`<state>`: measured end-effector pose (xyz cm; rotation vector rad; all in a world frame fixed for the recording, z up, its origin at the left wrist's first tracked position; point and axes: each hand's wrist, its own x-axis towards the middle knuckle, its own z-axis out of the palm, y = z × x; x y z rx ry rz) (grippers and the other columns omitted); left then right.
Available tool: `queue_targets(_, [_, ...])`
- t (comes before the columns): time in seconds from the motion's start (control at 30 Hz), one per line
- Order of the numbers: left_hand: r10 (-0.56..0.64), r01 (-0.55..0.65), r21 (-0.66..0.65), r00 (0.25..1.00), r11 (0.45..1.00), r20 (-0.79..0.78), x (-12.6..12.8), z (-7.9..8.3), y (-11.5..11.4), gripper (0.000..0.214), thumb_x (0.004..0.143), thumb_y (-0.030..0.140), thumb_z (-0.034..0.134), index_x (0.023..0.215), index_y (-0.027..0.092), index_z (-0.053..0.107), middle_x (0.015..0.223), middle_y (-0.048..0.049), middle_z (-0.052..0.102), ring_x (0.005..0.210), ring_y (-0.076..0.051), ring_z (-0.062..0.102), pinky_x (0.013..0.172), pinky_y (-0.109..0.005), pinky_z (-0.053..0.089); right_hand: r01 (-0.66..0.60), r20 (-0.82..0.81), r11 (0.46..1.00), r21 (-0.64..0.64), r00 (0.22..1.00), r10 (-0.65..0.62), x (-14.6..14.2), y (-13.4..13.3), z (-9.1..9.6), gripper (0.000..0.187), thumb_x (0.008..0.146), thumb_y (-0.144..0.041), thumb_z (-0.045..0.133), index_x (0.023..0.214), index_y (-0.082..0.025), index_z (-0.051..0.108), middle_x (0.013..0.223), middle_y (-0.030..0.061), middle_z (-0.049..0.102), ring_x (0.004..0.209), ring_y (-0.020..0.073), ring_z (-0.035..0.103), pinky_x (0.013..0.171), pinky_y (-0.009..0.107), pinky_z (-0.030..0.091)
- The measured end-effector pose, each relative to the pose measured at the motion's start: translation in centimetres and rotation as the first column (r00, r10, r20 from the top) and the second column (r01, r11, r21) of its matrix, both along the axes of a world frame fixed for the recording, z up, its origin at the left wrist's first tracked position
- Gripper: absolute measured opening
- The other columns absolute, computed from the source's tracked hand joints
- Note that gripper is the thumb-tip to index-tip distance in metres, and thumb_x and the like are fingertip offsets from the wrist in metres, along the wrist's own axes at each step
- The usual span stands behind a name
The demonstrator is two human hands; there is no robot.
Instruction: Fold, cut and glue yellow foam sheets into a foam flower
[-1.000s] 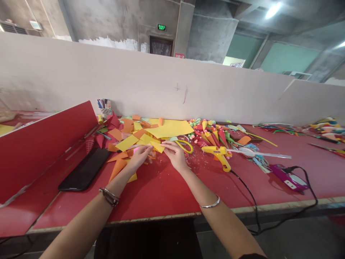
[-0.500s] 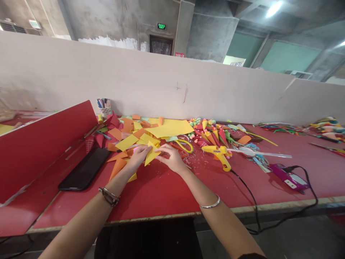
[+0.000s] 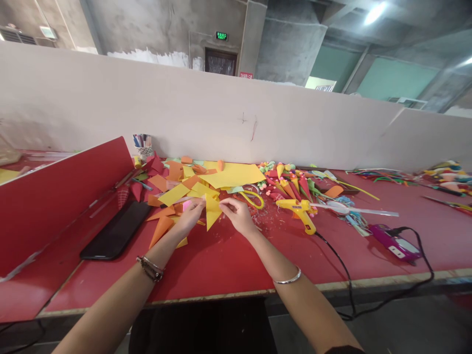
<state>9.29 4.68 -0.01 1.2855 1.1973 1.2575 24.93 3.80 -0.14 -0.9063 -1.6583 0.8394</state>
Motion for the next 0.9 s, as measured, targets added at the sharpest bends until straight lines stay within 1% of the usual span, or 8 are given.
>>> queue_targets(0.13, [0.011,-0.01,0.021,1.0,1.0,-0.023,-0.2,-0.1,0.3,0.028,0.063,0.044,0.054,0.062,0.015,0.056,0.059,-0.0021,0.057,0.064,-0.016,0.054,0.055,-0.024,0.042,-0.044,-0.05,0.999,-0.03,0.998,0.042,-0.1,0.0,-0.1,0.017,0.072,-0.032,0.056,0.08,-0.019,0.061,0.076,0.002,0.061,0.066,0.0131,0.056,0.061,0.025,0.044])
queue_targets(0.2, [-0.002,0.003,0.032,0.999,0.999,-0.036,-0.3,-0.2,0.4,0.031,0.063,0.046,0.052,0.061,0.015,0.055,0.059,-0.002,0.056,0.063,-0.016,0.053,0.055,-0.024,0.041,-0.044,-0.067,0.998,-0.042,0.997,0.041,-0.1,0.1,-0.1,0.015,0.071,-0.032,0.057,0.077,-0.018,0.061,0.072,0.0014,0.061,0.065,0.0132,0.055,0.06,0.024,0.044])
queue_targets(0.37, [-0.083,0.088,0.054,0.993,0.995,-0.083,-0.4,-0.6,0.7,0.033,0.063,0.048,0.051,0.058,0.016,0.053,0.057,-0.0007,0.054,0.056,-0.013,0.049,0.052,-0.023,0.039,-0.112,-0.09,0.991,-0.07,0.99,0.105,0.1,0.2,0.0,0.016,0.071,-0.034,0.057,0.067,-0.018,0.059,0.061,-0.0005,0.057,0.056,0.0121,0.054,0.056,0.024,0.043])
queue_targets(0.47, [-0.12,0.128,0.072,0.986,0.989,-0.113,-0.4,-0.9,0.7,0.033,0.066,0.048,0.049,0.06,0.016,0.053,0.058,-0.0001,0.053,0.055,-0.013,0.048,0.052,-0.023,0.039,-0.09,-0.107,0.991,-0.103,0.991,0.079,0.1,0.2,0.0,0.018,0.07,-0.035,0.057,0.065,-0.018,0.056,0.055,-0.0026,0.053,0.052,0.0111,0.052,0.053,0.023,0.041])
queue_targets(0.57, [-0.149,0.162,0.079,0.979,0.984,-0.142,-0.3,-1.0,0.6,0.034,0.07,0.048,0.045,0.059,0.016,0.05,0.053,0.0017,0.048,0.051,-0.011,0.044,0.05,-0.023,0.038,-0.062,-0.135,0.989,-0.134,0.99,0.044,0.1,0.2,0.0,0.021,0.069,-0.037,0.058,0.064,-0.018,0.052,0.055,-0.004,0.051,0.05,0.0096,0.049,0.05,0.022,0.039])
queue_targets(0.63, [-0.147,0.163,0.085,0.976,0.983,-0.161,-0.3,-0.9,0.4,0.032,0.071,0.046,0.043,0.058,0.016,0.048,0.053,0.0021,0.046,0.05,-0.011,0.042,0.05,-0.023,0.037,-0.055,-0.146,0.988,-0.146,0.989,0.034,0.1,0.2,0.1,0.022,0.068,-0.038,0.058,0.065,-0.018,0.05,0.057,-0.0043,0.05,0.049,0.0085,0.048,0.049,0.021,0.038])
queue_targets(0.8, [-0.098,0.124,0.125,0.976,0.984,-0.197,-0.4,-0.2,0.0,0.029,0.074,0.041,0.039,0.06,0.017,0.049,0.059,0.0005,0.049,0.061,-0.013,0.046,0.058,-0.024,0.039,-0.045,-0.114,0.987,-0.157,0.993,0.027,0.1,0.0,0.4,0.023,0.068,-0.039,0.058,0.067,-0.018,0.046,0.056,-0.0057,0.045,0.046,0.0069,0.041,0.045,0.02,0.034])
queue_targets(0.9, [-0.131,0.165,0.137,0.965,0.977,-0.226,-0.3,0.1,-0.2,0.029,0.073,0.04,0.043,0.058,0.016,0.049,0.057,0.0018,0.047,0.057,-0.012,0.044,0.055,-0.023,0.037,-0.05,-0.098,0.989,-0.139,0.995,0.037,0.0,-0.1,0.5,0.023,0.069,-0.039,0.056,0.07,-0.019,0.046,0.059,-0.0051,0.044,0.05,0.0075,0.042,0.045,0.02,0.034])
